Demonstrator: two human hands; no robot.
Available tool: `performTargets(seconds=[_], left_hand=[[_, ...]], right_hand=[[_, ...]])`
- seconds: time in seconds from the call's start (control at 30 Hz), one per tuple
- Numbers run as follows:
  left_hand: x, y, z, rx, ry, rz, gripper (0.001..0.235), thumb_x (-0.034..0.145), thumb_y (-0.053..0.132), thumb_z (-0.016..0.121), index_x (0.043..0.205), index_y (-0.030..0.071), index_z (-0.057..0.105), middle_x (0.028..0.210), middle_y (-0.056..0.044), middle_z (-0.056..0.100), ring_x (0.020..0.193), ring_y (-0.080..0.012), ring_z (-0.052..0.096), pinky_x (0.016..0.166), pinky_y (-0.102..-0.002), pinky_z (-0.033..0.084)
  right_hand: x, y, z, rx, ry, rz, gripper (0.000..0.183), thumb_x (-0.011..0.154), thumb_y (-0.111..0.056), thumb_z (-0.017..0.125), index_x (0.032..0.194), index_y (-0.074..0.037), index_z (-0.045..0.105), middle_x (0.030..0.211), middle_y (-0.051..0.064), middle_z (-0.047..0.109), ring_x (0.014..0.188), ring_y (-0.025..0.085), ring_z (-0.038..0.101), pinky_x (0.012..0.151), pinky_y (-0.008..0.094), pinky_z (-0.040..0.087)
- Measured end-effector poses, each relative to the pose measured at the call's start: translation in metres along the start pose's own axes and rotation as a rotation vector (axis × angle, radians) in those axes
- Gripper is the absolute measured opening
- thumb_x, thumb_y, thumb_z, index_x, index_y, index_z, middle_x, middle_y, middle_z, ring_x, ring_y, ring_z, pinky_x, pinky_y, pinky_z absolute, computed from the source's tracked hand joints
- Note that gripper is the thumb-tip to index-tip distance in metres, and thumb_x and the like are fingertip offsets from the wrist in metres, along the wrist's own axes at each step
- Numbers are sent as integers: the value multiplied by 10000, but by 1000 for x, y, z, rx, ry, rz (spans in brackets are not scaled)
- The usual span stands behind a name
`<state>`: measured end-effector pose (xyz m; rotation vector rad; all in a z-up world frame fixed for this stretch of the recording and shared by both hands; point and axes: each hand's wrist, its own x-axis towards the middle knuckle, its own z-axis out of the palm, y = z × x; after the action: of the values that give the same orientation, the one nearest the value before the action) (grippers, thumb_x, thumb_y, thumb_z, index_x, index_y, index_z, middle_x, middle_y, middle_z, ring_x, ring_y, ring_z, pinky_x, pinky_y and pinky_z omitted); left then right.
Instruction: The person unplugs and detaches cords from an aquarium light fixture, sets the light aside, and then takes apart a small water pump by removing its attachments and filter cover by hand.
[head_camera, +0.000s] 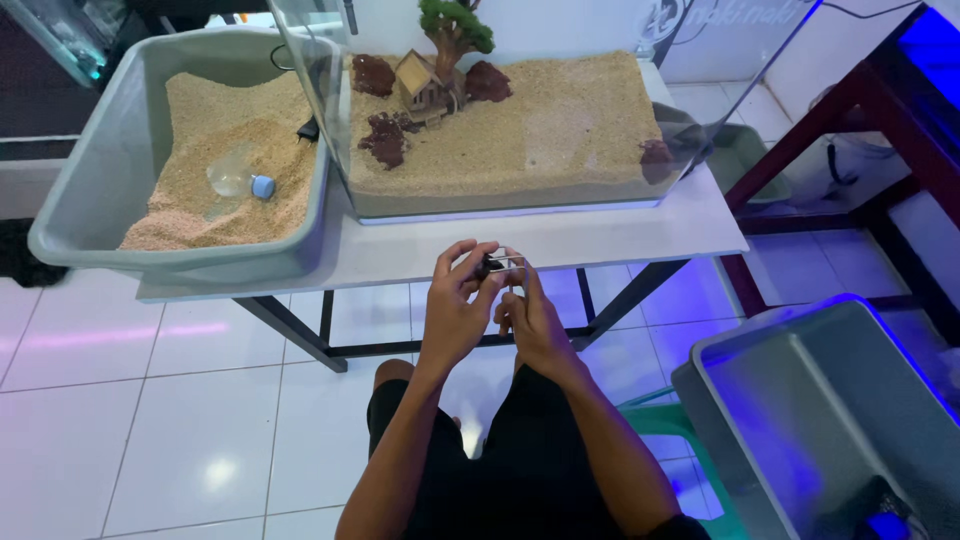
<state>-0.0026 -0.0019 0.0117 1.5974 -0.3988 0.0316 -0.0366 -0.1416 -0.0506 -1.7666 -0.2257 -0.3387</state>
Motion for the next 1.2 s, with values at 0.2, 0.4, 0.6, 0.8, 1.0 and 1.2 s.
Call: performTargets(seconds=[0.2,0.4,0.6,0.8,1.0,1.2], left_hand=[[11,-33,-15,-229,-178,14,507,961,151,685,1455,84,593,1427,-282,546,1126,-421,692,946,-441,599],[13,-76,-10,-365,-227,-77,648,958,137,642,1564,37,436,1294,-305,655,1162,-396,666,965,-453,531],[14,-59,0,-283,-90,-55,384,932,-8,715,1314,26,695,947,-225,776,778,-214,744,730,-313,595],[17,-53,-5,-113,23,30,305,947,11,716,1249,52,731,907,-215,786,683,-198,748,691,-297,583],[25,-62,-3,-153,60,7,306,948,-12,705,1252,18,717,926,-227,778,738,-211,741,726,-320,601],[-1,-26,13,-301,24,-302,354,941,96,731,1260,-52,686,1015,-283,763,814,-264,774,750,-327,639]], right_hand=[[3,26,-12,327,-42,109,607,1092,-340,384,1627,-163,157,1126,192,573,705,230,671,597,395,652],[2,0,-24,760,-270,244,662,1097,-269,414,1626,-358,26,989,225,585,689,349,731,624,574,669],[-2,8,-28,811,-264,358,674,1077,-328,466,1622,-318,70,926,235,645,717,352,765,625,542,673],[-2,26,-29,541,-84,467,404,1076,-286,453,1394,-39,490,968,283,715,737,379,773,624,533,676],[-1,17,-25,395,83,514,297,1098,-173,392,1264,-50,607,656,118,562,475,266,677,391,374,622],[4,23,-30,372,201,382,263,1105,-138,387,1093,-18,620,622,-15,351,369,105,446,312,218,392]])
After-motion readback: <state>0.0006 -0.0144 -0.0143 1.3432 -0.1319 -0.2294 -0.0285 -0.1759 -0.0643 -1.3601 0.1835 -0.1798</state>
